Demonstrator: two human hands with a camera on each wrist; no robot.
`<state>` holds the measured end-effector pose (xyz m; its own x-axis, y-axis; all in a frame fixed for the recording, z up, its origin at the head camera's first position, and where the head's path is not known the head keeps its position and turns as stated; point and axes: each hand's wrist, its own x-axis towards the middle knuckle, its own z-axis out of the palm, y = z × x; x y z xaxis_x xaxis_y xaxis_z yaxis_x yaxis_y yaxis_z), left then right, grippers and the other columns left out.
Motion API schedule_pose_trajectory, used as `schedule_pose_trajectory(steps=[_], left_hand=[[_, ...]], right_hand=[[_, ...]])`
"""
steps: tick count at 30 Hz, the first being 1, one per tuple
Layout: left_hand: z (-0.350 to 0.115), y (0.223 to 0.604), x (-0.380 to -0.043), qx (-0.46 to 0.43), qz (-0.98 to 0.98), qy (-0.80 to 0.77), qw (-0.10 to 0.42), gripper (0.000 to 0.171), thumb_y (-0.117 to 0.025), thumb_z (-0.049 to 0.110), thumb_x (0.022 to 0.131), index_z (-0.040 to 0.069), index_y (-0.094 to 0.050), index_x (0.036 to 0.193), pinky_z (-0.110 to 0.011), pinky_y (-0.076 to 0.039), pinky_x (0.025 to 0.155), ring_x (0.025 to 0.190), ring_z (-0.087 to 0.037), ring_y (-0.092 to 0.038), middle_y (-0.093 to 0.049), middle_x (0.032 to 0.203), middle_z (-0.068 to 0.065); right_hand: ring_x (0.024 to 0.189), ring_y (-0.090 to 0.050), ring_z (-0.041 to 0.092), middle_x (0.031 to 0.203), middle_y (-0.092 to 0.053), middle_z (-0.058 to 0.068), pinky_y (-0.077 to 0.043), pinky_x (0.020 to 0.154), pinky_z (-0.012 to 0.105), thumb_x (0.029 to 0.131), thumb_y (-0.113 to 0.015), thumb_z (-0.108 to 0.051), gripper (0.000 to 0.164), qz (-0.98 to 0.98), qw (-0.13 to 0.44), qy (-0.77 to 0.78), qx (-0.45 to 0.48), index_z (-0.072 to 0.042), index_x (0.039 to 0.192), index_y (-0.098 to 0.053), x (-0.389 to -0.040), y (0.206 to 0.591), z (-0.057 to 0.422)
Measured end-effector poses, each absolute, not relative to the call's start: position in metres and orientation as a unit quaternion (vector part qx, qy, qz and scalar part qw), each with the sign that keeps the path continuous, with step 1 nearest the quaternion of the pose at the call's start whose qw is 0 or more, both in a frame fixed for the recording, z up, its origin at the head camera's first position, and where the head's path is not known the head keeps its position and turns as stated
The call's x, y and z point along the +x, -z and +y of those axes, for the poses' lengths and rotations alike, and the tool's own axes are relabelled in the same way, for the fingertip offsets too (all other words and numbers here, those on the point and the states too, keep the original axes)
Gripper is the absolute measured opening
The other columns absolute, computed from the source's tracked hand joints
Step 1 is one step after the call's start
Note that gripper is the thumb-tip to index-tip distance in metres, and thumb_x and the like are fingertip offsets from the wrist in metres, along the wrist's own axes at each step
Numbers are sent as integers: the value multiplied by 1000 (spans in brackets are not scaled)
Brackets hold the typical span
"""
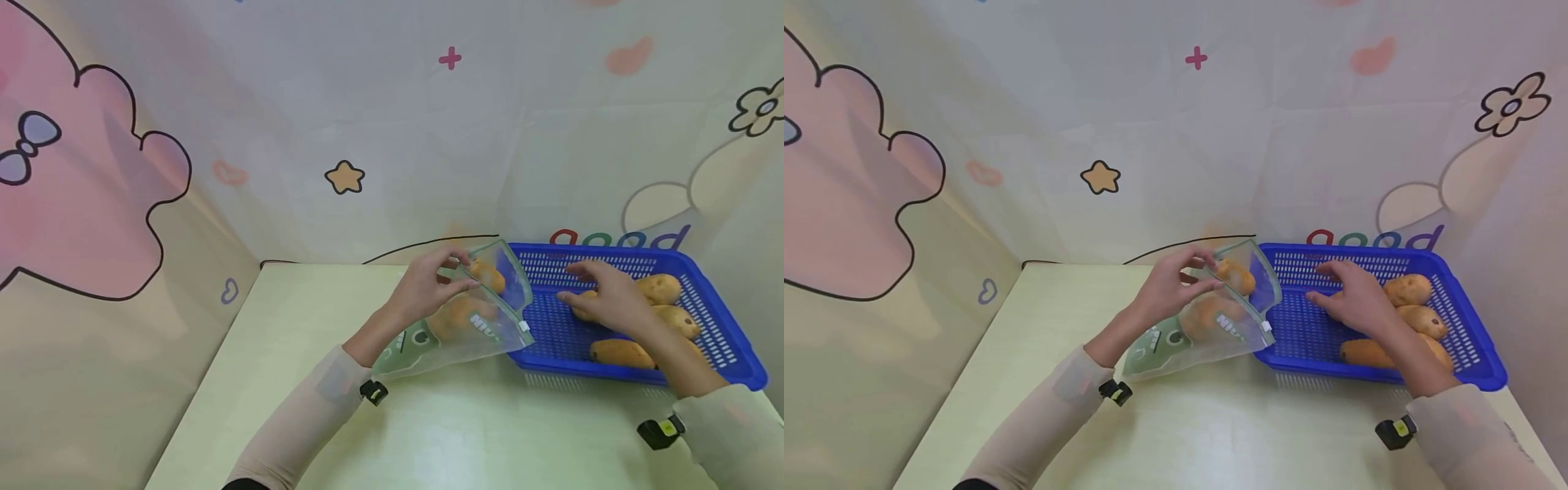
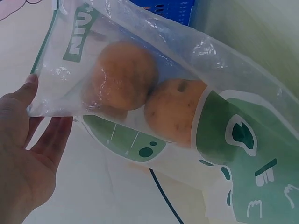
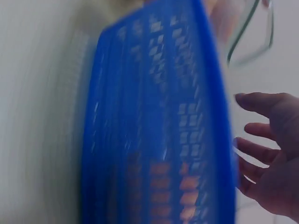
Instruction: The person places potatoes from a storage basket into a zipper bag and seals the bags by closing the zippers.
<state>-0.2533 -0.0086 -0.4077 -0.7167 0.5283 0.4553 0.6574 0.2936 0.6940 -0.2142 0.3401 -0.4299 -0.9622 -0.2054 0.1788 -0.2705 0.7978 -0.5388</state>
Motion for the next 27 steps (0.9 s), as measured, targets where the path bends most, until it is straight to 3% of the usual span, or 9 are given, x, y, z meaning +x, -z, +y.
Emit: schedule_pose_trajectory(steps=[5,12,21,27], left_hand=[[-8,409,-254,-377,-799,463,67,30,-82,14,95,3,-65,118,-25,-63,83,109,-23,-71,-72,116,-10],[-7,409,-253,-375,-802,462,61,30,-82,14,96,3,-65,118,-26,-63,83,110,-25,-71,-73,117,-10],[-6,407,-251,-368,-808,456,65,29,-82,15,96,7,-65,117,-18,-61,82,109,-22,-71,-72,115,-5],[-8,404,-251,-368,-806,457,72,29,-82,15,95,6,-66,117,-20,-61,81,108,-22,-71,-72,114,-5]], right_hand=[[119,-51,61,132,-54,42,-46,95,77,95,-81,-29,67,-970,17,-215,116,15,138,-55,-221,448,369],[118,-51,64,132,-52,45,-45,95,80,92,-83,-25,70,-977,-14,-173,124,15,140,-52,-225,467,385],[106,-57,56,119,-58,39,-50,88,73,90,-83,-19,54,-979,16,-162,121,14,128,-61,-229,475,388],[109,-61,48,125,-61,31,-55,84,67,94,-83,-27,59,-956,58,-256,133,8,135,-60,-227,447,362]])
